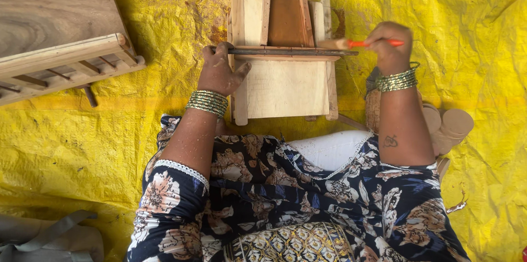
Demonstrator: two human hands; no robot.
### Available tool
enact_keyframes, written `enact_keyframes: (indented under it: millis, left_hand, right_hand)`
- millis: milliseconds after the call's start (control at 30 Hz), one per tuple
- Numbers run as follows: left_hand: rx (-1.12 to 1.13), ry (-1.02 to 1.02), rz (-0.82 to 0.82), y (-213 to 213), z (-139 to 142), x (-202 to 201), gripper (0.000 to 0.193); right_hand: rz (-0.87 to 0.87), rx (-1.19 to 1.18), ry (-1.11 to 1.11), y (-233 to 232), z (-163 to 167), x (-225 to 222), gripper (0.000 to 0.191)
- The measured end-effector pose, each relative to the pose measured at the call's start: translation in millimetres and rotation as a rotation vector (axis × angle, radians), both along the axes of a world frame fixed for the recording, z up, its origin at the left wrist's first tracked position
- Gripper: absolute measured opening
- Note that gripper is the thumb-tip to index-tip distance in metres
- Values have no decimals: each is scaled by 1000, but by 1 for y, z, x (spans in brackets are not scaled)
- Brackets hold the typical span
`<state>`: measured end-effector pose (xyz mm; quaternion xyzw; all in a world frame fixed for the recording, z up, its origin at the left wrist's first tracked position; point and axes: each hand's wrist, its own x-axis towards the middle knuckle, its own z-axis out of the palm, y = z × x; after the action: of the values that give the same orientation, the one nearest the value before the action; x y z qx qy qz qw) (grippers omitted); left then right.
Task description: The person sits on the ground holding a small wooden chair-shaped furniture piece, sands its surfaces with a sanding block, repositions it to sand different edges, then dips a brush into a container and applies a brown coating to the wood surfaces with the brush.
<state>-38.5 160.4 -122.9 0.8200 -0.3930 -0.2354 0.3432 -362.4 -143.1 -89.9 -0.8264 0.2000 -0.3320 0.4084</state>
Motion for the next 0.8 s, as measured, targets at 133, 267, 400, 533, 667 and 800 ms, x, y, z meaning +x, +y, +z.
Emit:
enact_keyframes:
  millis: [133,267,400,533,667,800]
  left_hand:
    - [-48,-54,-15,3,-2,1,63]
    - [-18,-11,-5,4,-3,3,64]
    - [-7,-24,-11,3,-2,4,64]
    - [-31,-10,-14,5,1,3,63]
    - [-30,5,1,5,2,0,62]
    - [-46,12,5,4,2,-2,62]
  right_hand:
    - [-30,231,-233,-4,-18,16,18]
    - [-107,222,-162,-7,-22,56,18]
    - [-82,-273,-84,-9,-13,84,18]
    - [23,-466,101,-2,-11,93,13]
    - [89,-398,270,15,-4,78,18]
    - [296,-187,214,25,28,41,9]
